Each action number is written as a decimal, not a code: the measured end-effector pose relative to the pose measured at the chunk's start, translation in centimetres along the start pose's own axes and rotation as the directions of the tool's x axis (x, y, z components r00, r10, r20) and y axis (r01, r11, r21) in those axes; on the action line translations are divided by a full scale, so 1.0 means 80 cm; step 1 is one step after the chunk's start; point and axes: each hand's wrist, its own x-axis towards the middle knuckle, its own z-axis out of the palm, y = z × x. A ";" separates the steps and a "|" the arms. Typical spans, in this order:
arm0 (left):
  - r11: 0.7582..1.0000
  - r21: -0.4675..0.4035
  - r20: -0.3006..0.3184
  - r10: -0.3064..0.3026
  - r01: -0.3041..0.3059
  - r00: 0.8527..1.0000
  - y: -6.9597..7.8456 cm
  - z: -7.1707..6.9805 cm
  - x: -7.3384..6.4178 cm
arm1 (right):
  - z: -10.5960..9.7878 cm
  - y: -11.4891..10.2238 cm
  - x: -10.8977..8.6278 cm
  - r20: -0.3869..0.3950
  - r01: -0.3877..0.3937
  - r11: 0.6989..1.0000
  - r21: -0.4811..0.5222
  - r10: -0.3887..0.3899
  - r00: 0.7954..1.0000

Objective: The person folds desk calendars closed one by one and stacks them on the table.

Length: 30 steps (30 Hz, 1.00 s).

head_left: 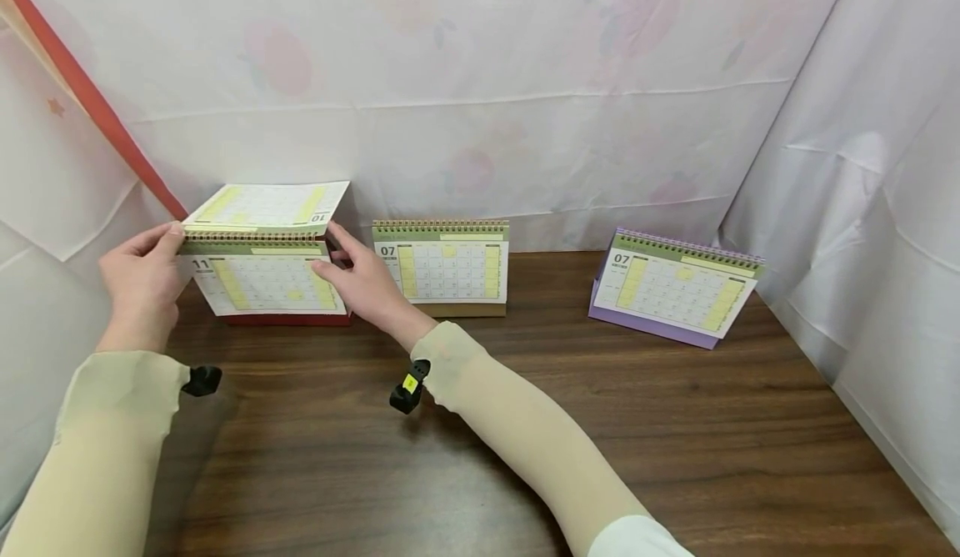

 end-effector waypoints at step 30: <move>0.972 -0.181 0.035 0.159 -0.150 0.987 -0.013 -0.001 0.004 | -0.008 -0.005 -0.011 0.001 0.123 0.992 0.008 -0.123 0.992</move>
